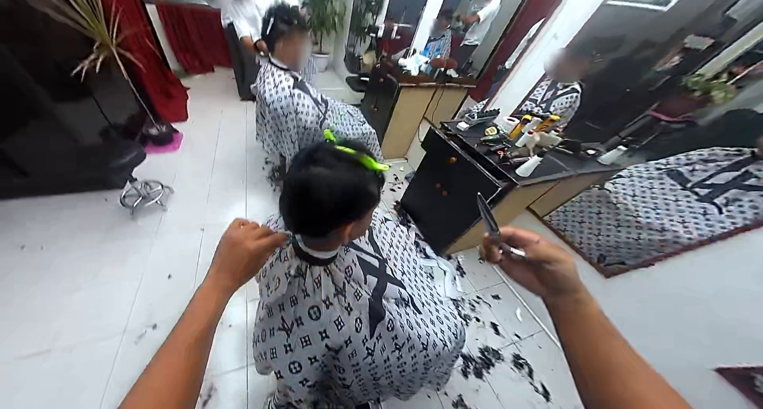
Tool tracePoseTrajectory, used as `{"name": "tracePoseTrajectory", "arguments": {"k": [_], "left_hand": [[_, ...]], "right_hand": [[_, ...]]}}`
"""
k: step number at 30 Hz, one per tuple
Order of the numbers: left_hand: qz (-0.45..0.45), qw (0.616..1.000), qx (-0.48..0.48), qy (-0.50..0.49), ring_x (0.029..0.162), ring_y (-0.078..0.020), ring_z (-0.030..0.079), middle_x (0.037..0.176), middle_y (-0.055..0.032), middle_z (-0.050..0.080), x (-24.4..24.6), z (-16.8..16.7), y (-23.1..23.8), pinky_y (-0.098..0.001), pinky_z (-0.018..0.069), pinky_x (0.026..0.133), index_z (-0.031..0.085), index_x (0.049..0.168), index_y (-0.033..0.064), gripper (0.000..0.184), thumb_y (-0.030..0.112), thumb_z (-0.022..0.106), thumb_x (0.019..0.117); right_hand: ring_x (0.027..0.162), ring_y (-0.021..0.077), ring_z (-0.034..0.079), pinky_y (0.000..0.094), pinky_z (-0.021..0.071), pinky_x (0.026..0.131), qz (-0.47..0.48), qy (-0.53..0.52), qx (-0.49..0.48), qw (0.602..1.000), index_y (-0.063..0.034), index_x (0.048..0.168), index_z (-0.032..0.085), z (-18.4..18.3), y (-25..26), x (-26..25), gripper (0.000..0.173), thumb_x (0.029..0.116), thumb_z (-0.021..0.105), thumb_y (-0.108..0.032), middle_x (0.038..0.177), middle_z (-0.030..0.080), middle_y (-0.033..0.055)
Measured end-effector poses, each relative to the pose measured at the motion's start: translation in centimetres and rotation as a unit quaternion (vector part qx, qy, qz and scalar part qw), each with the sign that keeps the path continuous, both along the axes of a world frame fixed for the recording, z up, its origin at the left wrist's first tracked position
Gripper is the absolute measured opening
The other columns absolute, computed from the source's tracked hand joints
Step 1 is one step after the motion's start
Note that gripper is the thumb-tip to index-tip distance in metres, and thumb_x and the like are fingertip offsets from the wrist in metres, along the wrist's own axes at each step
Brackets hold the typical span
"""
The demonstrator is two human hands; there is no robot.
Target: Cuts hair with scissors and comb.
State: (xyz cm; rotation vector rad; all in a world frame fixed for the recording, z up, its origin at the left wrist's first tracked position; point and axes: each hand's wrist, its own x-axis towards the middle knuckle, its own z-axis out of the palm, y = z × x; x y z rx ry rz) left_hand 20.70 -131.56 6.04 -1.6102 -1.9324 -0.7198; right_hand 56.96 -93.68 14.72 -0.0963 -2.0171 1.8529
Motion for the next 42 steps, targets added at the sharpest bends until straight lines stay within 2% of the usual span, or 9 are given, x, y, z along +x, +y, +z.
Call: {"name": "tracePoseTrajectory", "arguments": {"k": [5, 10, 14, 20, 22, 27, 33, 37, 42], "left_hand": [[-0.004, 0.999, 0.040, 0.037, 0.078, -0.0232, 0.070, 0.090, -0.0057, 0.077, 0.8, 1.7, -0.8, -0.0464, 0.0504, 0.081, 0.080, 0.105, 0.0212, 0.025, 0.029, 0.056, 0.1051], [-0.169, 0.979, -0.098, 0.060, 0.076, -0.0256, 0.072, 0.086, -0.0053, 0.075, 5.5, -0.8, -0.4, -0.0444, 0.0572, 0.067, 0.078, 0.103, 0.0191, 0.023, 0.021, 0.055, 0.1028], [-0.109, 0.993, 0.021, -0.047, 0.081, -0.0174, 0.073, 0.089, -0.0028, 0.077, 6.8, -1.5, -1.1, -0.0360, 0.0587, 0.075, 0.078, 0.101, 0.0191, 0.027, 0.031, 0.055, 0.1057], [-0.017, 0.963, 0.137, -0.231, 0.089, -0.0120, 0.069, 0.093, -0.0145, 0.073, 2.2, 1.1, -4.2, -0.0307, 0.0558, 0.087, 0.073, 0.101, -0.0057, 0.030, 0.021, 0.060, 0.1028], [-0.047, 0.948, 0.117, -0.293, 0.081, -0.0110, 0.071, 0.091, -0.0134, 0.074, 1.7, 0.6, -4.5, -0.0318, 0.0604, 0.080, 0.067, 0.106, -0.0101, 0.030, 0.017, 0.054, 0.1047], [-0.293, 0.793, -0.053, -0.531, 0.096, -0.0121, 0.075, 0.104, -0.0064, 0.078, 5.9, -2.6, -4.8, -0.0352, 0.0611, 0.090, 0.063, 0.113, -0.0047, 0.025, 0.014, 0.048, 0.1074], [-0.413, 0.627, 0.019, -0.661, 0.138, -0.0159, 0.052, 0.145, -0.0092, 0.060, 8.5, -4.5, -5.0, -0.0342, 0.0457, 0.113, 0.075, 0.105, 0.0040, 0.029, 0.030, 0.065, 0.1002], [-0.432, 0.578, -0.016, -0.692, 0.115, -0.0054, 0.065, 0.141, -0.0046, 0.062, 7.0, -2.8, -4.7, -0.0223, 0.0580, 0.085, 0.076, 0.101, 0.0063, 0.019, 0.023, 0.067, 0.0983], [-0.363, 0.733, 0.053, -0.572, 0.133, -0.0176, 0.058, 0.139, -0.0087, 0.065, 0.9, 0.2, -2.6, -0.0395, 0.0468, 0.112, 0.070, 0.122, 0.0025, 0.031, 0.021, 0.066, 0.0972]], "right_hand": [[0.091, 0.0087, 0.071, 0.0268, 0.0600, 0.084, 0.079, 0.010, -0.024, 0.997, -0.0261, 0.134, 0.067, -4.8, -2.7, 2.0, 0.043, 0.0920, 0.074, -0.030, 0.104, 0.074, -0.0039], [0.096, 0.0078, 0.071, 0.0281, 0.0584, 0.092, -0.040, -0.021, 0.144, 0.989, -0.0207, 0.110, 0.075, -8.6, -7.0, 2.4, 0.024, 0.0880, 0.072, -0.012, 0.101, 0.076, -0.0066], [0.091, 0.0110, 0.074, 0.0299, 0.0615, 0.087, -0.033, -0.006, 0.026, 0.999, -0.0161, 0.107, 0.075, -12.6, -10.6, 2.3, 0.030, 0.0815, 0.077, -0.001, 0.099, 0.078, -0.0022], [0.091, 0.0114, 0.072, 0.0307, 0.0614, 0.082, -0.064, -0.040, -0.025, 0.997, -0.0146, 0.116, 0.070, -15.1, -15.8, 1.9, 0.039, 0.0829, 0.082, -0.031, 0.103, 0.074, -0.0036], [0.090, 0.0144, 0.074, 0.0310, 0.0637, 0.073, -0.132, -0.046, -0.032, 0.990, -0.0110, 0.110, 0.069, -14.1, -17.9, 1.2, 0.027, 0.0851, 0.078, -0.014, 0.107, 0.075, 0.0006], [0.122, 0.0200, 0.066, 0.0376, 0.0647, 0.080, -0.141, 0.041, -0.082, 0.986, -0.0222, 0.092, 0.083, -10.9, -22.6, 0.0, 0.018, 0.0970, 0.065, -0.022, 0.145, 0.061, 0.0029], [0.107, 0.0008, 0.064, 0.0238, 0.0527, 0.094, -0.172, -0.030, 0.070, 0.982, -0.0208, 0.128, 0.071, -11.7, -33.6, -8.3, 0.057, 0.1036, 0.039, -0.061, 0.118, 0.073, -0.0086], [0.089, -0.0061, 0.062, 0.0183, 0.0511, 0.085, -0.243, -0.020, -0.132, 0.961, -0.0224, 0.096, 0.072, -11.2, -38.8, -14.1, 0.047, 0.1030, 0.043, -0.059, 0.091, 0.068, -0.0168], [0.088, -0.0062, 0.058, 0.0155, 0.0501, 0.080, -0.292, -0.019, 0.025, 0.956, -0.0117, 0.096, 0.067, -8.4, -35.1, -13.7, 0.020, 0.1026, 0.059, -0.029, 0.096, 0.063, -0.0110]]}}
